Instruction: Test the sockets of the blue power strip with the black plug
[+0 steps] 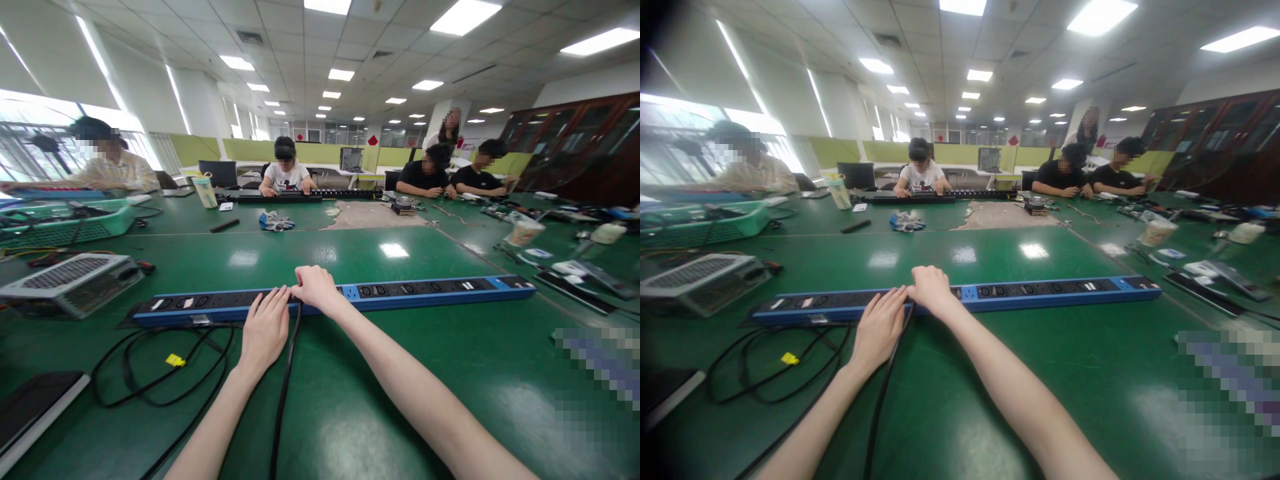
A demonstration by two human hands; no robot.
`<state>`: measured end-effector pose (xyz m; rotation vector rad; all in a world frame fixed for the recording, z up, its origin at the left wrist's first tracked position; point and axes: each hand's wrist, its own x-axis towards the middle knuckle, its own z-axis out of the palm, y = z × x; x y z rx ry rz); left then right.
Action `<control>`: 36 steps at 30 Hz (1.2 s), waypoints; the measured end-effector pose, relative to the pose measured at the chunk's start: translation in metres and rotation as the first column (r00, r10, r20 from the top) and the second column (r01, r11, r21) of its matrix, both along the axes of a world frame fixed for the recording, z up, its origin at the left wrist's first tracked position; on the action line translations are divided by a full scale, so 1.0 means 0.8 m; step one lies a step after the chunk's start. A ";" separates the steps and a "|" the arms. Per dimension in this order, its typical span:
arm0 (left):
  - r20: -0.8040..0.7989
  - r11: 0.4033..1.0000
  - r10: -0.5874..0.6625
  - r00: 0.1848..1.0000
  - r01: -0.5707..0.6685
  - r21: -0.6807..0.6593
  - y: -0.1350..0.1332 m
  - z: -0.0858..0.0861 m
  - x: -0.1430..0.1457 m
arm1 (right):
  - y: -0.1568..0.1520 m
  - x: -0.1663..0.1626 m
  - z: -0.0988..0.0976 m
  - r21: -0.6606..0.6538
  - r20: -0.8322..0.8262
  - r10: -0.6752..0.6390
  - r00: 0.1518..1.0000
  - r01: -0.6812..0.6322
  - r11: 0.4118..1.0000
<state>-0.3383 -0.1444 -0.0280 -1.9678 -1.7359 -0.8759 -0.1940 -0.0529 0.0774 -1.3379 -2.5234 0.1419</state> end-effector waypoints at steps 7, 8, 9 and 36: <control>0.029 1.000 0.008 1.000 -0.008 -0.009 -0.001 0.001 0.004 | -0.010 0.006 -0.005 0.046 0.033 0.047 0.998 -0.049 0.998; 0.033 1.000 0.007 0.999 -0.006 -0.012 -0.001 0.001 0.004 | -0.010 0.005 -0.005 0.043 0.038 0.054 0.998 -0.056 0.998; 0.036 1.000 0.005 0.999 -0.005 -0.013 -0.001 0.001 0.004 | -0.010 0.004 -0.005 0.042 0.042 0.058 0.997 -0.060 0.997; 0.009 1.000 0.013 1.000 -0.013 -0.017 -0.002 0.004 0.003 | 0.018 0.041 0.026 -0.066 -0.024 -0.103 0.994 0.101 0.993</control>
